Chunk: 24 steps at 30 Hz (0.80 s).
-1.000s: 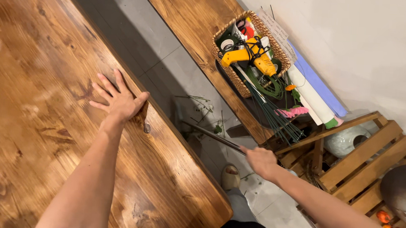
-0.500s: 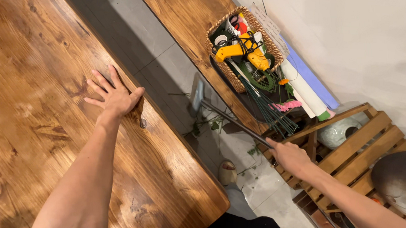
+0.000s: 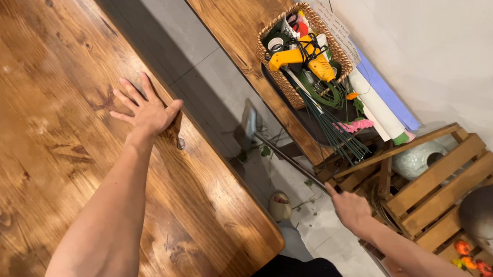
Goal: The person sweeps plant debris and trimmings from a tile floor using a broom and dustpan, then picks up remaining floral stems by hand and places them into a black trash bag.
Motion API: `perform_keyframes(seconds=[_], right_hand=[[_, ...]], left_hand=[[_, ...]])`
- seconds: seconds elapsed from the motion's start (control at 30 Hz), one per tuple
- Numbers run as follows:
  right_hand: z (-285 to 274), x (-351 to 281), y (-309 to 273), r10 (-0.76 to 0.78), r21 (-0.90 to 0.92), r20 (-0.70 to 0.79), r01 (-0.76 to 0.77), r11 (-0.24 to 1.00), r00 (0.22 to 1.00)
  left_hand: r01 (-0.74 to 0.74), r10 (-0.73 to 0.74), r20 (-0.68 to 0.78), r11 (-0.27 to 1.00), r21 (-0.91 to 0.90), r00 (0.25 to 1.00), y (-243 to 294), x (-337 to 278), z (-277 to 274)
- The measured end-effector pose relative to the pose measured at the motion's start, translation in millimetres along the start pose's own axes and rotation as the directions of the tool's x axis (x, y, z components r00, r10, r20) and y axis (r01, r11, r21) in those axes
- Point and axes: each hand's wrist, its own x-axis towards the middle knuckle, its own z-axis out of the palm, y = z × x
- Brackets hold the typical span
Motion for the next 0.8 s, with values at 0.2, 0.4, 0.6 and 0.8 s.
perform_keyframes(seconds=[0.2,0.4,0.6,0.8], right_hand=[[51.1,-38.7,22.9,0.035,-0.255,0.192,0.015,0.967,0.981],[44.3,-95.4,34.9,0.066,-0.287,0.285,0.020,0.958,0.956],[-70.3,-154.4,32.0,0.134,-0.040,0.382,-0.128,0.991,0.915],[-114.2,-129.7,30.6,0.097,0.158,0.231,-0.135,0.978,0.968]], left_hand=[[0.037,-0.034,0.096,0.999,-0.034,0.995,18.3,-24.1,-28.8],[0.016,-0.010,0.119,0.999,-0.050,0.993,18.2,-30.5,-35.6],[0.048,-0.046,0.143,0.999,-0.011,0.989,22.5,-30.5,-40.3],[-0.110,0.102,-0.083,0.990,-0.093,0.991,31.1,16.0,56.2]])
